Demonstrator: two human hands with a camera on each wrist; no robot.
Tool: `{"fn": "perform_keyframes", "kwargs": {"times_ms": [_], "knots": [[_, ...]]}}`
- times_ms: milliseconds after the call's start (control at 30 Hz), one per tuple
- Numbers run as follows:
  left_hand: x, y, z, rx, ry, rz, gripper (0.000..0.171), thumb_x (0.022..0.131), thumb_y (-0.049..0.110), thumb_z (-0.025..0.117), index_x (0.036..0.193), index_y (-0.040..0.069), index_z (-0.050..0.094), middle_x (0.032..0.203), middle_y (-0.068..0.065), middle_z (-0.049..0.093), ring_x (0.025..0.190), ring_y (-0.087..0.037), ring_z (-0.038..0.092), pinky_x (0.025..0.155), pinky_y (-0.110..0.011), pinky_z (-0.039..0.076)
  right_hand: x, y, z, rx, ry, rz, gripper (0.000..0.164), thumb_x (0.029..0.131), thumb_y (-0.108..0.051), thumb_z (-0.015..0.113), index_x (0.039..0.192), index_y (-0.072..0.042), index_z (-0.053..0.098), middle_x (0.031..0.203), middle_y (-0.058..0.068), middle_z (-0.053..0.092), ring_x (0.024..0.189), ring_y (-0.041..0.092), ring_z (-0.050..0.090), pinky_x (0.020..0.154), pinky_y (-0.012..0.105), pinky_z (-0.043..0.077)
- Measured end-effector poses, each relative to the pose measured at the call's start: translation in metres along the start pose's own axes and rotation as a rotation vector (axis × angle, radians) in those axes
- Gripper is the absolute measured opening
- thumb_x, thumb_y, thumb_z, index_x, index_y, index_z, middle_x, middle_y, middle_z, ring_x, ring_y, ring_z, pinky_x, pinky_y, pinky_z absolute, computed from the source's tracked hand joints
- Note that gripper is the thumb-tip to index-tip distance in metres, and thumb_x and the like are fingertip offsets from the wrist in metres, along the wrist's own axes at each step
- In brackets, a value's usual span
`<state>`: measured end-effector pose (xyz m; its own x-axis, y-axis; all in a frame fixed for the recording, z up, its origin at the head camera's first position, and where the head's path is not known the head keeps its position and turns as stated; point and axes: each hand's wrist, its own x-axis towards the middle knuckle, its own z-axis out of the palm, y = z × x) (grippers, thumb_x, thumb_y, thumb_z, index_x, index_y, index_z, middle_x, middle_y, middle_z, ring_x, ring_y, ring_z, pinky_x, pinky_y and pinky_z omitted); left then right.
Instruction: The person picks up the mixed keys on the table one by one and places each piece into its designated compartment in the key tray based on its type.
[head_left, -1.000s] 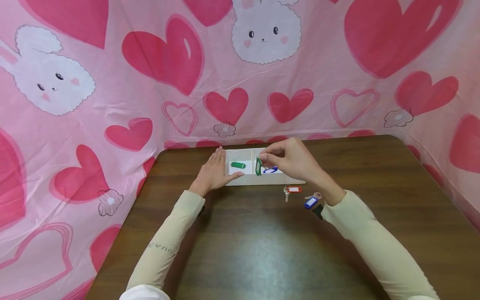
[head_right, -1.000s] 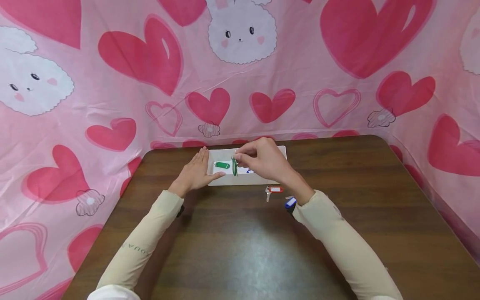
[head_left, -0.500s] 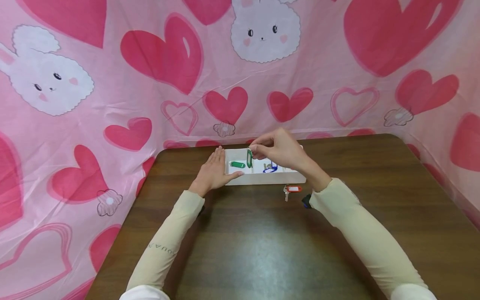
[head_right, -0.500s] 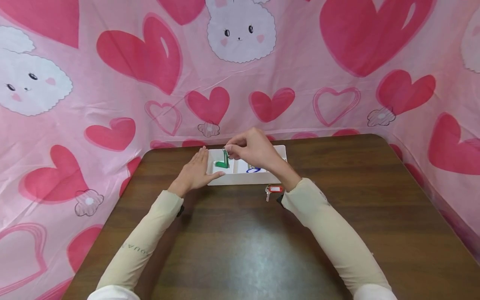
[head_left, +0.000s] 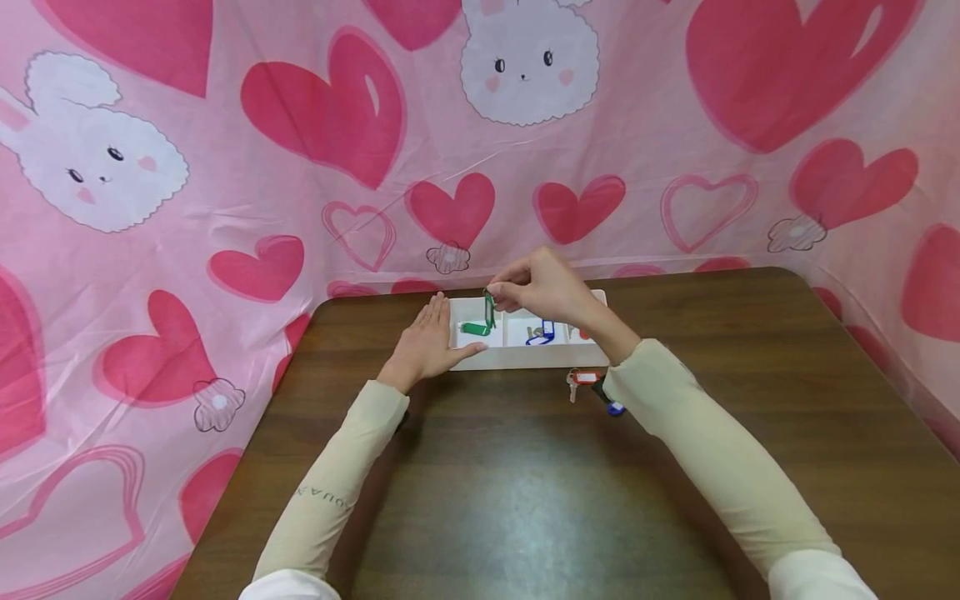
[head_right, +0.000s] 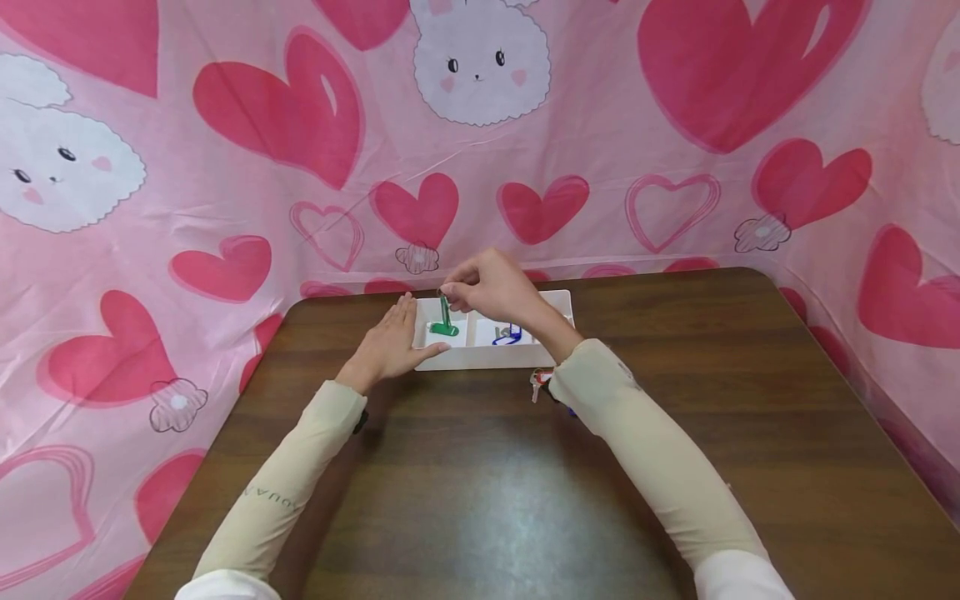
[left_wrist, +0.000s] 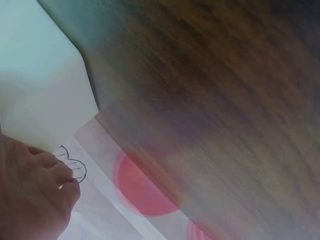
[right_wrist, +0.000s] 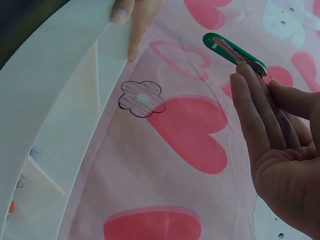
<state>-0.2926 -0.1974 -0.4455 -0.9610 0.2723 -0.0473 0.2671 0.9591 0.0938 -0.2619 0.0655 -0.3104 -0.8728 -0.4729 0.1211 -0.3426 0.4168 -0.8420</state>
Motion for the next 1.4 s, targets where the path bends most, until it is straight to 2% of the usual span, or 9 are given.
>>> {"fn": "perform_keyframes", "kwargs": {"times_ms": [233,567,900,1200,1400], "knots": [[0.000,0.000,0.000,-0.006,0.006,0.007,0.125,0.088,0.089,0.041,0.167,-0.002,0.009,0.177,-0.019,0.011,0.167,-0.032,0.009,0.136,-0.045,0.016,0.013,0.001,0.001,-0.030,-0.012,0.008,0.024,0.098,-0.019,0.076,0.116,-0.005,0.080,0.104,0.014,0.082,0.089,0.023,0.082,0.083,0.037,0.066],[0.000,-0.001,0.001,0.011,0.009,0.008,0.124,0.088,0.090,0.040,0.167,-0.002,0.012,0.178,-0.018,0.010,0.167,-0.032,0.010,0.135,-0.045,0.017,0.030,0.004,0.005,-0.023,-0.036,0.023,0.023,0.099,-0.014,0.073,0.115,0.001,0.079,0.102,0.018,0.081,0.085,0.024,0.082,0.078,0.035,0.067],[0.000,-0.001,0.002,0.005,0.002,0.007,0.125,0.087,0.091,0.039,0.167,-0.001,0.010,0.177,-0.019,0.012,0.167,-0.033,0.010,0.135,-0.046,0.016,0.045,0.012,0.004,-0.011,-0.049,0.047,0.022,0.100,-0.013,0.072,0.113,0.003,0.079,0.101,0.021,0.081,0.081,0.024,0.081,0.076,0.034,0.067],[-0.002,-0.001,-0.001,-0.014,0.000,0.005,0.124,0.088,0.090,0.041,0.168,0.002,0.006,0.178,-0.018,0.011,0.167,-0.031,0.009,0.136,-0.044,0.015,0.055,0.016,0.005,-0.043,-0.053,0.104,0.022,0.101,-0.016,0.071,0.116,-0.002,0.079,0.102,0.018,0.080,0.082,0.023,0.080,0.081,0.035,0.067],[-0.002,-0.002,0.000,-0.011,0.004,0.008,0.124,0.088,0.090,0.040,0.168,0.001,0.006,0.177,-0.018,0.012,0.167,-0.031,0.010,0.135,-0.044,0.016,0.061,0.019,0.009,-0.048,-0.058,0.109,0.023,0.101,-0.014,0.071,0.115,0.002,0.079,0.100,0.019,0.080,0.080,0.023,0.080,0.079,0.035,0.067]]}}
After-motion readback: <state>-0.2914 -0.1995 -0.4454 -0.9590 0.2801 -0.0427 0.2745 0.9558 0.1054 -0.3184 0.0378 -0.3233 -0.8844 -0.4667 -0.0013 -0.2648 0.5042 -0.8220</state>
